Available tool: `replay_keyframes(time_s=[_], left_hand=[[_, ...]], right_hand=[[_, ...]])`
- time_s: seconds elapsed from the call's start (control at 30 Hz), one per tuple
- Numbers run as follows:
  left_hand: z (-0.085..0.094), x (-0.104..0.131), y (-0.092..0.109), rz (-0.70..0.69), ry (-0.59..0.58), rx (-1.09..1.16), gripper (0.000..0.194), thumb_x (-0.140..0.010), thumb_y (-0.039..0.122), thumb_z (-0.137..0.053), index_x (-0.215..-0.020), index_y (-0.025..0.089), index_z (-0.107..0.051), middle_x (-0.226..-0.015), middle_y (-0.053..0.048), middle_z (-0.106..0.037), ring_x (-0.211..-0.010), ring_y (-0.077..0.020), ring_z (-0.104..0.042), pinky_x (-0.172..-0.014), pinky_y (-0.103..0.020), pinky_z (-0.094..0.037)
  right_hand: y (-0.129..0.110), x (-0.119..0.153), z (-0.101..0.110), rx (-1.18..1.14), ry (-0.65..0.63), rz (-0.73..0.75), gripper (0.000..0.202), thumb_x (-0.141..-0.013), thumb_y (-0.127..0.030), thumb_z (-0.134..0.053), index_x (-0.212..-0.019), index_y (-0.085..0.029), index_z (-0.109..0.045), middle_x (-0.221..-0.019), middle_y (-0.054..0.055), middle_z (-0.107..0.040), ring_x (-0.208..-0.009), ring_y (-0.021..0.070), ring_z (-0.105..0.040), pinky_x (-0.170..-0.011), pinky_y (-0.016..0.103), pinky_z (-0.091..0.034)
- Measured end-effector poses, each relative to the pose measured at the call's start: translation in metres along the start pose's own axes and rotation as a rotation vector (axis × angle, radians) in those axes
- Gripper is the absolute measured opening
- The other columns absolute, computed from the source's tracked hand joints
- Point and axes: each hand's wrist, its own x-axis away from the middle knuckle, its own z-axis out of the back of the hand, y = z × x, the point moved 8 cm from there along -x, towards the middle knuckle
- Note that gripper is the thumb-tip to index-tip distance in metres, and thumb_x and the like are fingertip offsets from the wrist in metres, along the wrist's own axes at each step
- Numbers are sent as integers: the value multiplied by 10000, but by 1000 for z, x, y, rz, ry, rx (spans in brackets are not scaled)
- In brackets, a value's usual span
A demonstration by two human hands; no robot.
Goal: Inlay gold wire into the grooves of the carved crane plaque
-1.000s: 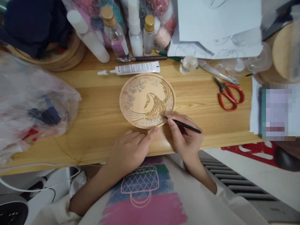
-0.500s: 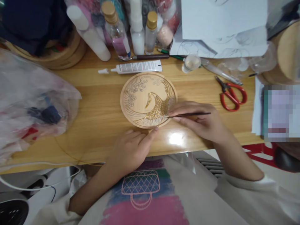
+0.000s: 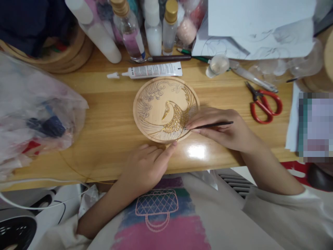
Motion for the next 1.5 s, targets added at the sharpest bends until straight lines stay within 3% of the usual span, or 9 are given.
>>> replay_keyframes(time_s=[0.27,0.43,0.6,1.5], left_hand=[[2,0,1,-7,24,-5,331,-975,75,-403,-1287,90,-515,-762,-28,-720,-734,-167,-694,-701,-324,-582],[-1,0,2,9,-6,20,340,-980,81,-394,-1303,102,-499,-761,-24,-715,-684,-155,-673,-660,-309,-568],[-4,0,7,31,6,92,408,-958,78,-405,-1361,81,-468,-721,-16,-685,-633,-163,-641,-612,-316,-557],[-7,-4,6,94,-3,200,368,-979,127,-393,-1313,80,-540,-775,-37,-712,-660,-163,-659,-636,-314,-554]], right_hand=[[-2,1,-1,-12,-19,57,106,-867,-351,-709,-888,-270,-776,-887,7,-795,-916,189,-739,-883,390,-586],[3,0,-1,-17,-2,2,119,-834,-396,-738,-831,-283,-776,-838,-5,-792,-875,192,-739,-864,391,-590],[1,1,-2,9,-16,50,76,-866,-313,-702,-888,-282,-769,-880,-1,-795,-886,188,-735,-839,388,-594],[-5,6,-3,77,-7,118,95,-880,-212,-683,-933,-234,-759,-914,41,-783,-937,185,-723,-857,350,-594]])
